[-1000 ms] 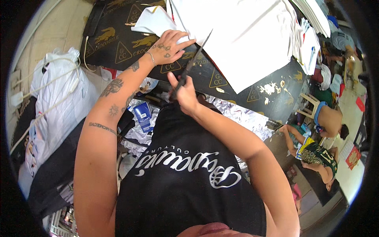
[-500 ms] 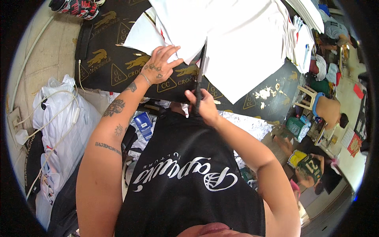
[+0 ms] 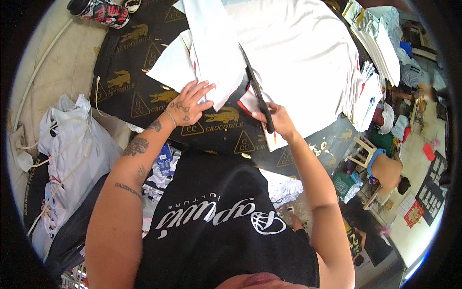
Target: The person repeatedly unfolds red and white jerseys on a table, aligns them, and uses shears to cut along the edges. The person flips the jerseys over and continues cutting, then folds the cut pieces and sets them aside.
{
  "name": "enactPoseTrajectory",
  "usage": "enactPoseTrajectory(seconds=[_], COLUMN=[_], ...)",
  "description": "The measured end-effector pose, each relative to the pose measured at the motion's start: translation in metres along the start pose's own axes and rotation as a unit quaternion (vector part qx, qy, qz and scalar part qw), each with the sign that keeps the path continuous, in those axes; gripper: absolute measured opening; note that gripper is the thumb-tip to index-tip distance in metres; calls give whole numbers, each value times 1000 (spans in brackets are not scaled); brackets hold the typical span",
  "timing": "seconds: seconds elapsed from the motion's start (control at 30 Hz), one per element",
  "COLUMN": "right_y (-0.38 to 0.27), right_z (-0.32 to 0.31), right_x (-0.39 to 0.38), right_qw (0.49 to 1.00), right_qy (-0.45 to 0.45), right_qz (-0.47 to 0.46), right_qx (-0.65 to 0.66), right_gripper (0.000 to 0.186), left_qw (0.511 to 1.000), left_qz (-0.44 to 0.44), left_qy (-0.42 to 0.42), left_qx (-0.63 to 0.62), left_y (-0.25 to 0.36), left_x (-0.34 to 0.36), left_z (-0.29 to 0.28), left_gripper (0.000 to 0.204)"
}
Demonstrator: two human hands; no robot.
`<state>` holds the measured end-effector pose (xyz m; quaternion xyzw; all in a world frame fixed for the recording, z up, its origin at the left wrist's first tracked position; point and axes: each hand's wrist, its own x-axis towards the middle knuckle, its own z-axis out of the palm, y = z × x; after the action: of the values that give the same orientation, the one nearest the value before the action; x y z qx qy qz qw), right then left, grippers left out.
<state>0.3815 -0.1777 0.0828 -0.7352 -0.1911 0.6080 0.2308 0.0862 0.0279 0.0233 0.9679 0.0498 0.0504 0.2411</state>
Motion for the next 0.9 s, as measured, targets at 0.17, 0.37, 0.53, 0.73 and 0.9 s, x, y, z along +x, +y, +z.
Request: enactPoseTrajectory(seconds=[0.17, 0.37, 0.53, 0.73, 0.9], right_y=[-32, -82, -112, -145, -164], right_z=[-8, -10, -11, -12, -10], right_x=[27, 51, 73, 104, 130], right_qw=[997, 998, 994, 997, 994], right_qy=[-10, -20, 12, -45, -14], right_qz=[-59, -45, -105, -57, -90], right_qx=[-50, -26, -1, -28, -53], right_gripper=[82, 76, 87, 73, 55], left_qw=[1000, 1000, 1000, 999, 998], left_qz=[-8, -9, -13, 1, 3], left_qy=[1, 11, 2, 40, 59], left_qx=[-3, 14, 10, -13, -1], left_y=[0, -1, -1, 0, 1], left_x=[0, 0, 0, 0, -7], left_z=[0, 1, -1, 0, 4], left_gripper=[45, 43, 40, 38, 39])
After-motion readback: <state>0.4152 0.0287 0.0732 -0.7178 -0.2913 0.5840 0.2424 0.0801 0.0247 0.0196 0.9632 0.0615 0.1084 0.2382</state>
